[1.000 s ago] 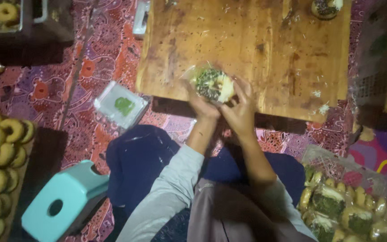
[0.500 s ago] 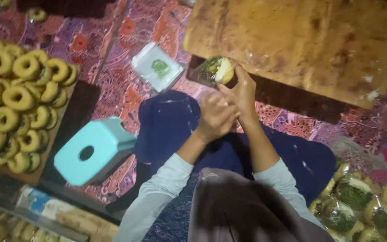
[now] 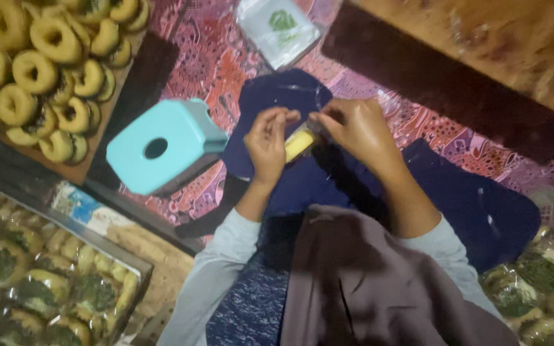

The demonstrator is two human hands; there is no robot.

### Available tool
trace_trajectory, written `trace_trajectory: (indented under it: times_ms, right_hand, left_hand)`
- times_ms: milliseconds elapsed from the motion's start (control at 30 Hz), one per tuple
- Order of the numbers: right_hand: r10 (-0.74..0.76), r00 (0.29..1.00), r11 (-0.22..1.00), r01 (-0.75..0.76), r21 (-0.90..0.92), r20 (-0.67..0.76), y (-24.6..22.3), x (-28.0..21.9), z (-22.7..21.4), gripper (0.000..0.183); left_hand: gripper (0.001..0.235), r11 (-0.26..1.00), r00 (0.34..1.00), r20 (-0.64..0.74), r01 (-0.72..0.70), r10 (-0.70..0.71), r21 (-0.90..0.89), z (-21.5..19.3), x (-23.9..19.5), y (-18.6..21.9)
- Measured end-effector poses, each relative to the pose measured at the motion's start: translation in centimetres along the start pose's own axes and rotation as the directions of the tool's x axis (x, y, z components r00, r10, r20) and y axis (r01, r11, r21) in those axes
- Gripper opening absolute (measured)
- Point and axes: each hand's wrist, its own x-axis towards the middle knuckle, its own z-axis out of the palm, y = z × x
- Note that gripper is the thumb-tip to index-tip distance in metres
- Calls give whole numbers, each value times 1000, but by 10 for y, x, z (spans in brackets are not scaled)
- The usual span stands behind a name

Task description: The person sits on a patterned floor mat and packs ring-shaped snacks into small clear plastic bags. They pick up a snack, place it into a bag, and seal it before moving to the next one. The process is repeated for multiple snacks, with sealed bags placed on a wooden board.

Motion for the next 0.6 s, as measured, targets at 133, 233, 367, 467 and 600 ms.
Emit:
trace_trajectory:
  times_ms: [133,233,367,467,600]
  right_hand:
    - [-11,991,969,-22,245,135,0,14,26,19]
    - [186,976,846,-217,488,112,23,22,40,21]
    - [-4,991,831,-72,552,136,51,12,69,72]
    - [58,963,744,-217,631,263,57,6,92,59]
    - [146,956,606,-290,740,255,42,-4,102,44]
  left_hand:
    - [61,978,967,256,-54,0,204,-21,1,0]
    - [58,987,975,217,11,-46,160,-24,0,-7]
    - [30,989,987,81,134,-139,57,-36,-9,-28]
    - [27,951,971,35,240,-238,-193,-36,1,-41]
    - [19,846,942,37,317,-334,-428,-46,9,-46]
